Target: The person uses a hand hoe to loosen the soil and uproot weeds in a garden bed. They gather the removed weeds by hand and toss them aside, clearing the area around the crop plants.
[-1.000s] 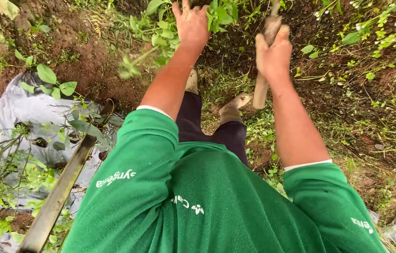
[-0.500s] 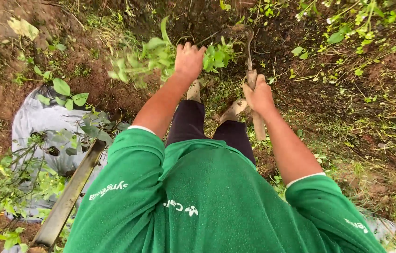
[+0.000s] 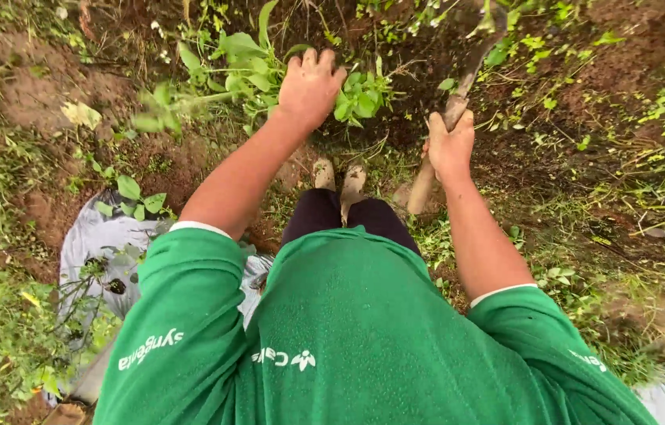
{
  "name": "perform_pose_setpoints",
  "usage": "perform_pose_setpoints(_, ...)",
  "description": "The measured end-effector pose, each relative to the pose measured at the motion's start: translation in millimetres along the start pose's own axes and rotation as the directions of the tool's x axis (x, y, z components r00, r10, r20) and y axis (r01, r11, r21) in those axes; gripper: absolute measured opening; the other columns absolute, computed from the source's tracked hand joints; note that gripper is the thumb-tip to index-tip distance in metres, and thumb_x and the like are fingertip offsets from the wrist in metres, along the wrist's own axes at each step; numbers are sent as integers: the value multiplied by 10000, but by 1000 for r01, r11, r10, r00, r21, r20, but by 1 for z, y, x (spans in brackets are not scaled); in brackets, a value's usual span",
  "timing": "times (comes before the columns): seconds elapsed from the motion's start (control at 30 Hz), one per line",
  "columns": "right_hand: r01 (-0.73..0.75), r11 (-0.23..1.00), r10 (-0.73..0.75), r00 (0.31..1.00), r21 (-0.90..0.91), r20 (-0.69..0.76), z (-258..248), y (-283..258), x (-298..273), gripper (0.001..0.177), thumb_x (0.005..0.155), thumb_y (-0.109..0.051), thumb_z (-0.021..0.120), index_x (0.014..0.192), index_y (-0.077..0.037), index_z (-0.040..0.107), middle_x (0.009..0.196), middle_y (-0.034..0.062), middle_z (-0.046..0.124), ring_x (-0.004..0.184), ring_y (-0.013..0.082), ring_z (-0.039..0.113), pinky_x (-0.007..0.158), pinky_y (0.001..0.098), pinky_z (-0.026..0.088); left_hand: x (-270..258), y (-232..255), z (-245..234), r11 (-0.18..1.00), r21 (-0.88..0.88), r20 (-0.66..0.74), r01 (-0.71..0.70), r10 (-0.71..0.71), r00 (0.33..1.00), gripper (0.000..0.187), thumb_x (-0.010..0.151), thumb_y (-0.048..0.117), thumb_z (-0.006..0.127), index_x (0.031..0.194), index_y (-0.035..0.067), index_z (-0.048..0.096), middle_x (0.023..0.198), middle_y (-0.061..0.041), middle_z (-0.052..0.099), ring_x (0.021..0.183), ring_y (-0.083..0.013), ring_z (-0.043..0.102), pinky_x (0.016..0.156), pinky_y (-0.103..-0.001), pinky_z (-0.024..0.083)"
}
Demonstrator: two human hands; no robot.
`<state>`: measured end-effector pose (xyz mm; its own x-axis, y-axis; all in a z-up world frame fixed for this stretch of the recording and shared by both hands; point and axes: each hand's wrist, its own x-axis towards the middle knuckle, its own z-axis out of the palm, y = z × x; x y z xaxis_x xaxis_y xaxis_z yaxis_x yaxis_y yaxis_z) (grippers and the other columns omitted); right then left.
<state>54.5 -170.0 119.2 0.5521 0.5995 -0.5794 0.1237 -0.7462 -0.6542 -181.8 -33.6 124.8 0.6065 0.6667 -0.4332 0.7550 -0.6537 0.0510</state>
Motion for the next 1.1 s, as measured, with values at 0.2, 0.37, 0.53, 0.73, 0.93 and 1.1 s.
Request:
perform_pose_setpoints(0.2, 159, 946, -146, 987, 283, -65, -44, -42, 43, 215, 999, -177, 585, 973, -147, 373, 661, 31, 490, 443, 134, 486, 419, 335, 494, 15, 47, -53, 976, 156, 73, -154, 144, 987, 583, 817, 24, 683, 1368, 93, 504, 1549, -207, 309, 1346, -386, 363, 1051, -529, 443)
perform_pose_setpoints(0.37, 349, 874, -346, 935, 339, -71, -37, -72, 101, 220, 1002, -141, 612, 979, -103, 397, 707, 28, 511, 435, 118, 550, 351, 283, 557, 28, 65, -81, 957, 230, 53, -175, 168, 984, 530, 902, 13, 557, 1417, 89, 461, 1562, -221, 282, 1345, -399, 377, 1056, -523, 419)
perform_pose_setpoints(0.53, 422, 890, -430, 903, 174, 5, 16, -81, 137, 156, 1024, -188, 625, 1039, -130, 481, 781, 8, 589, 560, 104, 557, 471, 246, 522, 31, 55, -95, 929, 337, -40, -156, 179, 983, 524, 867, 146, 646, 1376, 121, 527, 1551, -201, 308, 1326, -380, 395, 995, -511, 430)
perform_pose_setpoints(0.73, 91, 874, -207, 958, 477, 197, 85, -101, 142, 409, 988, -466, 272, 1072, -155, 525, 972, 135, 669, 886, 219, 662, 742, 349, 556, 29, 14, -103, 893, 405, -98, -197, 257, 961, 426, 900, 130, 594, 1325, 99, 584, 1510, -203, 383, 1249, -362, 458, 947, -481, 465)
perform_pose_setpoints(0.93, 59, 944, -139, 963, 325, 230, 132, -113, 110, 357, 996, -446, 327, 876, -194, 548, 813, 52, 627, 717, 181, 583, 645, 330, 430, 21, -13, -133, 722, 586, 61, -367, 413, 909, 488, 819, 180, 715, 1279, 42, 630, 1423, -231, 470, 1282, -371, 430, 1037, -458, 418)
perform_pose_setpoints(1.1, 87, 971, -146, 954, 223, 263, 159, -126, 92, 297, 1013, -409, 295, 1105, -179, 459, 1026, 95, 594, 910, 221, 573, 773, 354, 439, 48, -39, -141, 636, 649, 64, -417, 500, 864, 338, 826, 262, 687, 1153, 198, 742, 1661, -96, 233, 1472, -418, 14, 1179, -513, 102)
